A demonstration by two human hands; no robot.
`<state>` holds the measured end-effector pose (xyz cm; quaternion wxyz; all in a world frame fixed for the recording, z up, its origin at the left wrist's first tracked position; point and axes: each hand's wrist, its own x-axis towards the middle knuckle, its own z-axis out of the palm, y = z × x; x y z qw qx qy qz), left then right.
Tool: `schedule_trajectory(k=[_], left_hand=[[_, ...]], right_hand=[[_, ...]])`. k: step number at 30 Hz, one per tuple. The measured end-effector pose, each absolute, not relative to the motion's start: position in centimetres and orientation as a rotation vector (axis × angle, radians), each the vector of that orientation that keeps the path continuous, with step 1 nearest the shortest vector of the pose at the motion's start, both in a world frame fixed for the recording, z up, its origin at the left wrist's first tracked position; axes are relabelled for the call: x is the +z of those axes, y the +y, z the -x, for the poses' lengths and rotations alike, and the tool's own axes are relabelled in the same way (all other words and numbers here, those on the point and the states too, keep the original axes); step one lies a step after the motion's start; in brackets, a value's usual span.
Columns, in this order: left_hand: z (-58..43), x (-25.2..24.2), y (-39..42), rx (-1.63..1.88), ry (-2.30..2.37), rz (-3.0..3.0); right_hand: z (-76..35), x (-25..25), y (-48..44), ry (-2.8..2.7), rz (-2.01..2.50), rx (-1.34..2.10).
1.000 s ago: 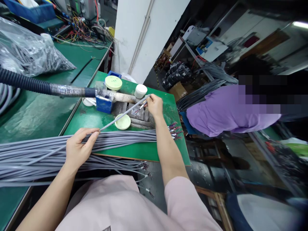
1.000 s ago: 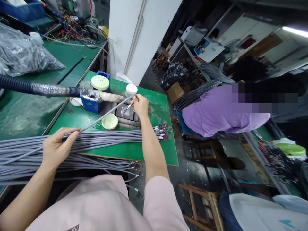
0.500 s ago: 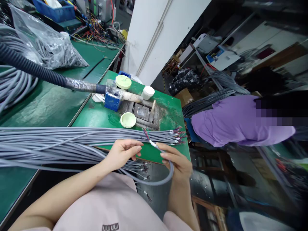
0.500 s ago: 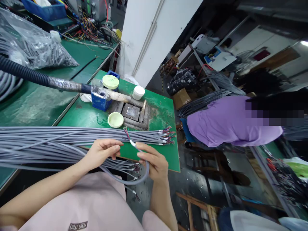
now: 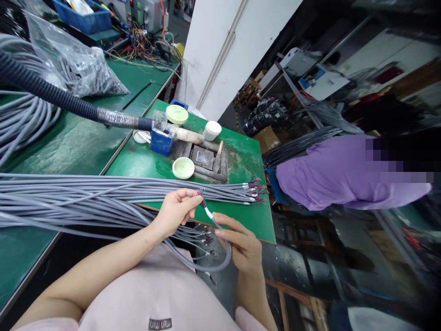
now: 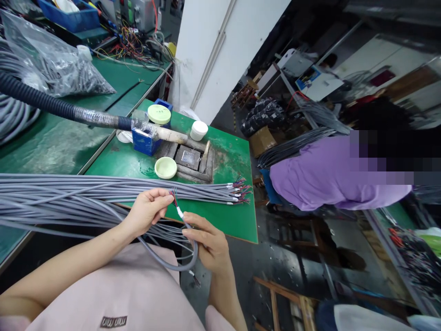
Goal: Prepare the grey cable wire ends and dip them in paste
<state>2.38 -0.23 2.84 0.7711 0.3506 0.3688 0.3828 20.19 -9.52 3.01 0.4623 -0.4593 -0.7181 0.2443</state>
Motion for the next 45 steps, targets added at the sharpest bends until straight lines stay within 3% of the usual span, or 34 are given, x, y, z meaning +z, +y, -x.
schedule_trajectory(k=[6,16,33,45], left_hand=[[-2.9,2.6,-0.7,0.777,0.764,-0.733],[-2.8,2.4,-0.9,0.781,0.790,-0.747],[-2.5,2.5,-1.0,0.825,0.798,-0.799],[-2.6,2.2,-0.9,0.822,0.787,-0.745]], right_hand=[[-19.3,3.4,-9.3,-1.413,1.449,0.792],[-17.0,3.5,-7.2,-1.240,1.615,0.998],[-16.8,2.5,-6.2,-0.862,1.235,1.564],[-16.6,2.3,-5.8,-0.750,1.137,1.626]])
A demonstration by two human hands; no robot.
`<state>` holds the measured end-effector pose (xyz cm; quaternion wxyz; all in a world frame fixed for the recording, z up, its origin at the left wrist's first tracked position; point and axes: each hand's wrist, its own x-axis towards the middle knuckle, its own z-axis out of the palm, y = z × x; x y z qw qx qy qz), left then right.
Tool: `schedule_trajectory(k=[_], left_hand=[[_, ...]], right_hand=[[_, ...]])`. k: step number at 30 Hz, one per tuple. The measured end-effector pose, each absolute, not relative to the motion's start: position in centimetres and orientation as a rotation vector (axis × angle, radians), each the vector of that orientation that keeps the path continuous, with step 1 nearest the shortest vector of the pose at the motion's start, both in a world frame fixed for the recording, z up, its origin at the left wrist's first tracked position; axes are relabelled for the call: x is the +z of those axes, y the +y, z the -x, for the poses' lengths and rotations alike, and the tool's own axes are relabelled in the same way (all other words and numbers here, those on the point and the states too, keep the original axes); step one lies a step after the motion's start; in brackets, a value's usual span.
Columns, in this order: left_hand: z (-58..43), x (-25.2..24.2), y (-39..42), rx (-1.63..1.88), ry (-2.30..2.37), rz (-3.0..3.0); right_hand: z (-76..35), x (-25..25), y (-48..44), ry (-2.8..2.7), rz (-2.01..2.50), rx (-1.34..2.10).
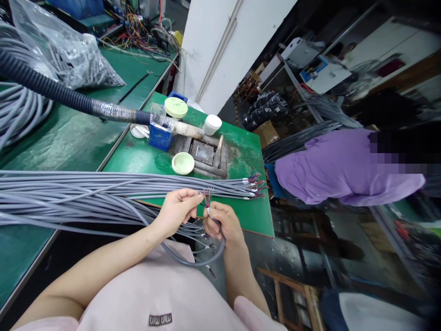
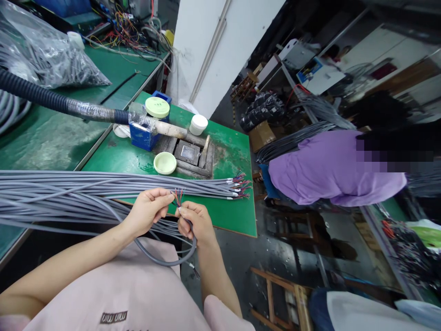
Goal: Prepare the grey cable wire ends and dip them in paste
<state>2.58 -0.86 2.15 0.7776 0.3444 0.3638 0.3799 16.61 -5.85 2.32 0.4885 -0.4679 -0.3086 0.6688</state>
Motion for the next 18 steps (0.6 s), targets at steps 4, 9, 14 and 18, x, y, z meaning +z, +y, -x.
schedule_trajectory(k=[4,9,14,18], left_hand=[[-2.69,2.17,-0.88,0.822,0.786,-0.737],[-2.75,2.16,-0.86,0.821,0.804,-0.739],[-2.54,2.31,-0.94,0.854,0.846,-0.855],[-2.33,2.49,-1.44,1.002,0.875,-1.135]], right_hand=[[-16.64,2.24,-5.88,-0.739,1.133,1.620],[-16.54,2.03,-5.97,-0.742,1.157,1.598],[-16.63,1.89,-6.10,-0.840,1.206,1.515],[-16.73,2.27,-5.91,-0.988,1.303,1.457]])
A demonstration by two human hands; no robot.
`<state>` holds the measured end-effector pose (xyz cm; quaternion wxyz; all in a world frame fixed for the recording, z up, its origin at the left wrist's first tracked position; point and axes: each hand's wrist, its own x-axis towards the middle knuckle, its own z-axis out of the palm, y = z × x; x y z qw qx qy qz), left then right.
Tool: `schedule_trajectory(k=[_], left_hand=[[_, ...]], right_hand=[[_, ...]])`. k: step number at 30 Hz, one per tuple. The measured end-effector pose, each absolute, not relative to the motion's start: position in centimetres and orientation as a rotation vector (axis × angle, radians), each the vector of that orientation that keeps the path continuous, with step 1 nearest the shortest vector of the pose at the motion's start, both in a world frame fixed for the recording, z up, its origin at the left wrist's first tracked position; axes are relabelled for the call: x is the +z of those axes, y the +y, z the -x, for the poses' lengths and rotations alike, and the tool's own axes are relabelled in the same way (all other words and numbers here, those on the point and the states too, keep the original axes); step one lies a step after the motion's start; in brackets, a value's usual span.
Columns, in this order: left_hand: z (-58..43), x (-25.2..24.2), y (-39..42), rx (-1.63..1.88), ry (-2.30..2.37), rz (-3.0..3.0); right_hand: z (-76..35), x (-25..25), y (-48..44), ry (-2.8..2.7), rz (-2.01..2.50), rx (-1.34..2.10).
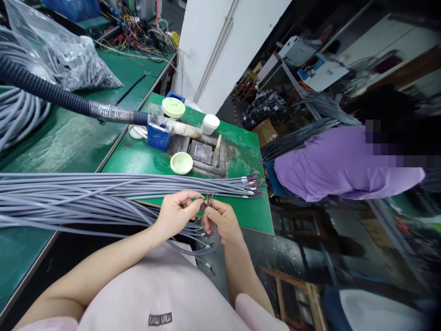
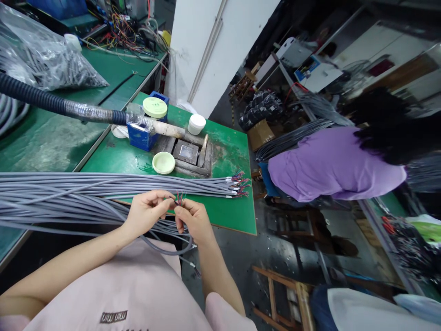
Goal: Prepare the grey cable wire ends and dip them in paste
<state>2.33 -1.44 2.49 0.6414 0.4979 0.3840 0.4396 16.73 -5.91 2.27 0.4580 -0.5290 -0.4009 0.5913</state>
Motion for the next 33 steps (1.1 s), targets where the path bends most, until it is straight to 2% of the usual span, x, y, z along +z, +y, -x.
schedule_trajectory(k=[5,13,19,33], left_hand=[[-2.3,2.5,-1.6,1.101,0.911,-1.237],[-2.5,2.4,-1.0,0.892,0.872,-1.002],[-2.8,1.8,-0.8,0.880,0.858,-0.957],[-3.0,0.7,0.2,0.854,0.870,-0.931]], right_hand=[[-16.3,3.0,-5.6,-1.060,1.354,1.296],[-15.6,3.8,-5.5,-1.136,1.479,0.943],[-15.8,3.9,-5.2,-1.322,1.582,0.689],[-17.3,4.9,-2.1,-1.489,1.657,0.544]])
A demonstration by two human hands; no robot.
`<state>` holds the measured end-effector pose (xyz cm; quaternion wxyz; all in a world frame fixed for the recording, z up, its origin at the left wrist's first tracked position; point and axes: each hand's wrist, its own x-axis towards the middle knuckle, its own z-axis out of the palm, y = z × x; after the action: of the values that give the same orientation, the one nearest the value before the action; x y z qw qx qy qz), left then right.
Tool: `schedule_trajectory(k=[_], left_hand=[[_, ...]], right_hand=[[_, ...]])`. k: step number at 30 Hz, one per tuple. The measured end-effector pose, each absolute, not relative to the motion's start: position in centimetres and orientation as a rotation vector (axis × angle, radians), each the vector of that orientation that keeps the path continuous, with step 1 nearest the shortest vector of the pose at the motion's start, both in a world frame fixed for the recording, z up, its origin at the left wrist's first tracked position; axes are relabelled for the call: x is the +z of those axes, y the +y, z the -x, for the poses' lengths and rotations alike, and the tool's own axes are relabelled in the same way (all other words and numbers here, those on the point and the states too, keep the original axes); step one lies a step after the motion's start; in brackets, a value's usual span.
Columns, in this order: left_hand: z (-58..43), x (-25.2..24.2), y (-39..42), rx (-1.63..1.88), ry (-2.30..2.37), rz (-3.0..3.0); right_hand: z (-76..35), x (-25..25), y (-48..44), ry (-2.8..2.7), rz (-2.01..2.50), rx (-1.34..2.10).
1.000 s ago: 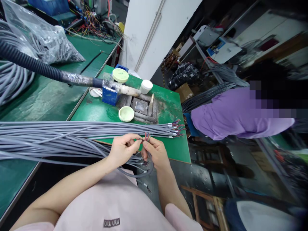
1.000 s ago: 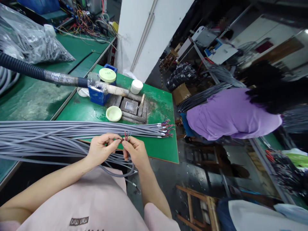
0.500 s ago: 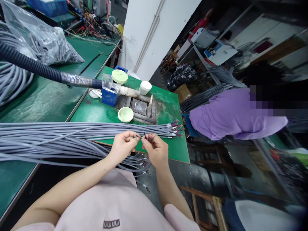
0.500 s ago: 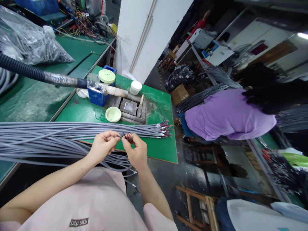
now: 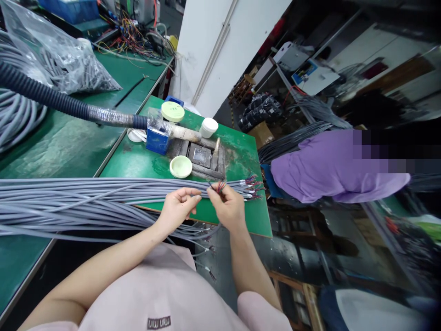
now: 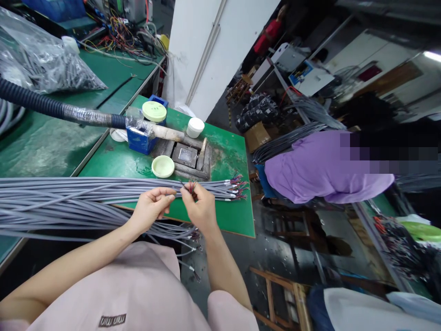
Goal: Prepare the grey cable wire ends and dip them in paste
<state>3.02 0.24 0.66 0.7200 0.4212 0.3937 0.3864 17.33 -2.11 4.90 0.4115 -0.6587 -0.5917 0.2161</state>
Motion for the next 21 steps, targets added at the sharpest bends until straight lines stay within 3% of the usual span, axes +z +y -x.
schedule_trajectory(k=[5,11,21], left_hand=[[-1.2,-0.9,0.6,0.926,0.960,-1.288],[0.4,-3.3,1.1,0.904,1.102,-1.558],[0.3,-4.2,1.6,0.886,1.119,-1.680]], right_hand=[[-22.1,4.5,3.1,-1.555,1.753,0.362],[-25.5,2.5,9.8,-1.799,2.212,0.143],[-24.6,1.0,13.2,-1.966,2.425,0.137]])
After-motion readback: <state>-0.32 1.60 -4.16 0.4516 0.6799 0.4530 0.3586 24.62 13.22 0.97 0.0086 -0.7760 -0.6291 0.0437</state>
